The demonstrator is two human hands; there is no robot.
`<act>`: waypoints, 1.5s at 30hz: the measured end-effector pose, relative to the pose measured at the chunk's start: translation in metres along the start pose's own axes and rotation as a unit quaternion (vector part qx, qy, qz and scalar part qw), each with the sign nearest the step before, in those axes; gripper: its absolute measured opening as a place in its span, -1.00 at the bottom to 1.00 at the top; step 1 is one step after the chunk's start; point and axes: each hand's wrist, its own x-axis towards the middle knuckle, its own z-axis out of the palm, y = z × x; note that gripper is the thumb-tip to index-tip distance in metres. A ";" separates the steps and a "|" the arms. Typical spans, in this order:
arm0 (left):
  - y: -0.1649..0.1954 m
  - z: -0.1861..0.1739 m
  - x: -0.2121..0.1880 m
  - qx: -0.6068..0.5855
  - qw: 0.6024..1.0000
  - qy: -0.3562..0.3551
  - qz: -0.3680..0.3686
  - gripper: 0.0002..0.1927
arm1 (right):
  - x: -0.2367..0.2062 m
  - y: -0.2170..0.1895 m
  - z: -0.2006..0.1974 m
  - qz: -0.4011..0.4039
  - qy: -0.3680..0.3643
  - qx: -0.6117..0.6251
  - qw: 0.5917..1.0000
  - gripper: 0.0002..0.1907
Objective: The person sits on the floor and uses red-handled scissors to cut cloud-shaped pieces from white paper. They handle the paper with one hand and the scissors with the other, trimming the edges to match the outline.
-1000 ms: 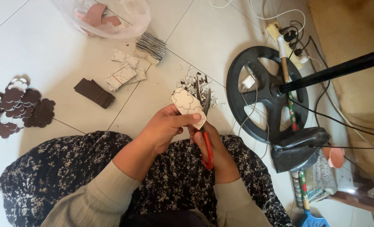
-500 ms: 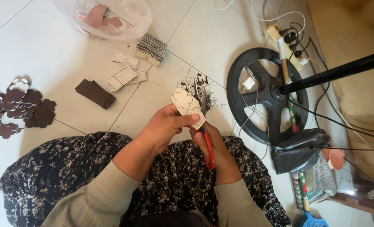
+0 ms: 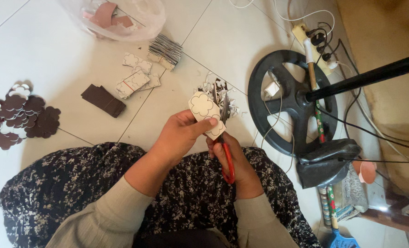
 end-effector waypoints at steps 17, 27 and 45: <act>0.003 -0.010 0.004 0.028 1.000 -0.007 -0.002 -0.82 | -0.003 -0.006 -0.006 0.052 0.001 -0.001 0.999 -0.41; 0.005 -0.017 0.006 0.049 0.998 -0.026 0.001 -0.81 | -0.003 -0.010 -0.009 0.055 -0.018 -0.042 0.997 -0.47; 0.013 -0.027 0.006 0.128 0.992 -0.004 -0.019 -0.84 | -0.003 -0.004 -0.013 0.068 -0.045 -0.099 0.992 -0.48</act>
